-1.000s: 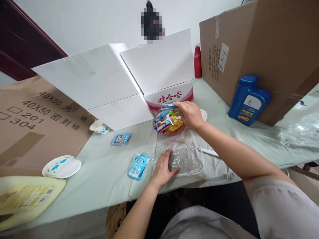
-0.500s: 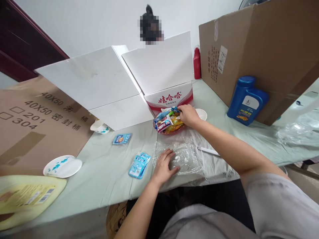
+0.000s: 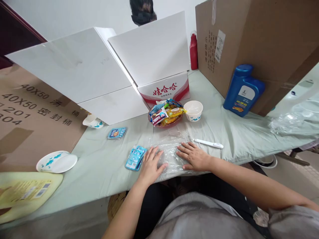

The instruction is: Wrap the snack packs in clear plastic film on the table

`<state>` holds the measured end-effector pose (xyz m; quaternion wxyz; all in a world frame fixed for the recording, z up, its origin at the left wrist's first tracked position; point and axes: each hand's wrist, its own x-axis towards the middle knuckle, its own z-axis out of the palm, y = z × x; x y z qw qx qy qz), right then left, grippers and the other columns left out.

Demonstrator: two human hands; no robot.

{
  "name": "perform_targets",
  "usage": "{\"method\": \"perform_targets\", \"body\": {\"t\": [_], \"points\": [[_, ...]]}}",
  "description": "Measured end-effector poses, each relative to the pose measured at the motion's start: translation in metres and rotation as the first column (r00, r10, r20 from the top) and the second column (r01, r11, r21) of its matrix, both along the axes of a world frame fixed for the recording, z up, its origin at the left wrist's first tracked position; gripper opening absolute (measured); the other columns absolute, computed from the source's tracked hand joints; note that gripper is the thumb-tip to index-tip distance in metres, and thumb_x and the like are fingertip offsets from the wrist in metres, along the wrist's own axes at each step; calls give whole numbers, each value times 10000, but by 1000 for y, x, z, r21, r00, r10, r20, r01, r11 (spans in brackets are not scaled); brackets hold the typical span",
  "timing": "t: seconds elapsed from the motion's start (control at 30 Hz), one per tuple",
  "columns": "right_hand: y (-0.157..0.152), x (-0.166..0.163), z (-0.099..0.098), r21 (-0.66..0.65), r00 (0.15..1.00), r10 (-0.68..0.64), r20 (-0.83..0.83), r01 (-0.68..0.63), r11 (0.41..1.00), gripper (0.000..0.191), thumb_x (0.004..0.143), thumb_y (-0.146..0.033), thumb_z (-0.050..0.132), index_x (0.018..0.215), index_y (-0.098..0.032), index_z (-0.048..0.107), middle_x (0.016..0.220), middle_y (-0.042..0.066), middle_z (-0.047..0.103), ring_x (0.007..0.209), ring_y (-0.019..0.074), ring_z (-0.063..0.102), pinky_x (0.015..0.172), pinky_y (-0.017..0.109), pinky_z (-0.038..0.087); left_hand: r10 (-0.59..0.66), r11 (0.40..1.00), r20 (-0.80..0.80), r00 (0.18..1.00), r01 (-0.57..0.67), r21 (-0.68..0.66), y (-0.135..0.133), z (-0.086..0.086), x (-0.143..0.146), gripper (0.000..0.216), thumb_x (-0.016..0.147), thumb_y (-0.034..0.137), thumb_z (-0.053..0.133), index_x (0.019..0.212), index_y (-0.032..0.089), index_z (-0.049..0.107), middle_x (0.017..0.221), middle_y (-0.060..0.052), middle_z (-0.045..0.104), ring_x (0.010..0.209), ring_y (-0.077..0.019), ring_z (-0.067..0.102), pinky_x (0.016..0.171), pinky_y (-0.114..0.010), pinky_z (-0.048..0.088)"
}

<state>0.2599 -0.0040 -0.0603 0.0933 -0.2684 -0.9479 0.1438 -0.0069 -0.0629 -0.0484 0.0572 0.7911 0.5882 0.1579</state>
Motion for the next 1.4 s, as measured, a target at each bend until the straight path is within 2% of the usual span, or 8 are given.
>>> {"method": "perform_targets", "body": {"t": [0.2,0.3,0.43,0.67,0.97,1.03,1.23,1.4], "points": [[-15,14,17,-92,992,83,-96,-92,992,712,835,-579,599,1391,-147,491,1473,191,427,1414,338,289,1129,550,257,-320,947,124,939,320,22,-33,-1,-25,291,799,297,688,1078,232,637,1301,-89,601,1359,-317,414,1103,-544,365],[-23,16,13,-128,991,122,-58,-128,983,684,785,-430,694,1379,-155,496,1497,176,397,1423,353,261,1136,567,240,-293,956,236,926,290,48,-43,-9,-25,74,840,157,597,872,217,625,1202,-66,659,1303,-276,493,1064,-501,427],[-29,22,12,-126,988,93,-127,-109,986,498,777,-107,565,1269,-184,571,1472,127,446,1407,286,317,1128,520,291,-243,967,416,876,251,37,-49,-10,-23,142,840,80,519,820,219,543,1094,-63,699,1196,-240,589,985,-444,503],[-26,45,33,-354,952,-90,-294,-21,935,281,774,-98,475,993,-194,623,1015,83,687,894,184,657,778,318,529,-38,995,554,831,83,-56,-48,1,-32,136,814,136,565,920,218,542,922,-44,682,892,-179,670,818,-328,553],[-3,17,34,-588,803,-579,-144,401,702,265,903,-411,485,1029,-207,598,759,13,680,579,166,647,604,299,491,329,941,867,373,-60,-332,-3,-1,-20,400,740,334,716,1049,209,495,770,39,576,580,-91,620,482,-172,458],[1,15,35,-607,812,-574,-107,404,685,325,914,-449,469,1081,-197,591,783,21,684,565,162,648,614,303,495,351,935,865,359,-91,-342,0,-4,-18,392,720,314,725,1029,203,511,773,34,600,567,-78,596,491,-173,458],[7,27,37,-562,937,-324,-131,199,803,667,716,-481,732,1265,-175,510,1066,94,684,789,195,672,733,321,523,294,953,827,480,-81,-291,-7,-13,-23,139,774,279,613,862,171,609,947,-66,695,721,-122,624,589,-216,489],[8,24,34,-578,909,-399,-123,261,773,242,854,-337,544,1038,-194,608,902,55,714,679,176,668,681,319,520,298,947,773,561,-74,-311,-10,-8,-24,421,749,246,628,1161,186,564,937,-49,682,753,-127,620,648,-233,490]]}}
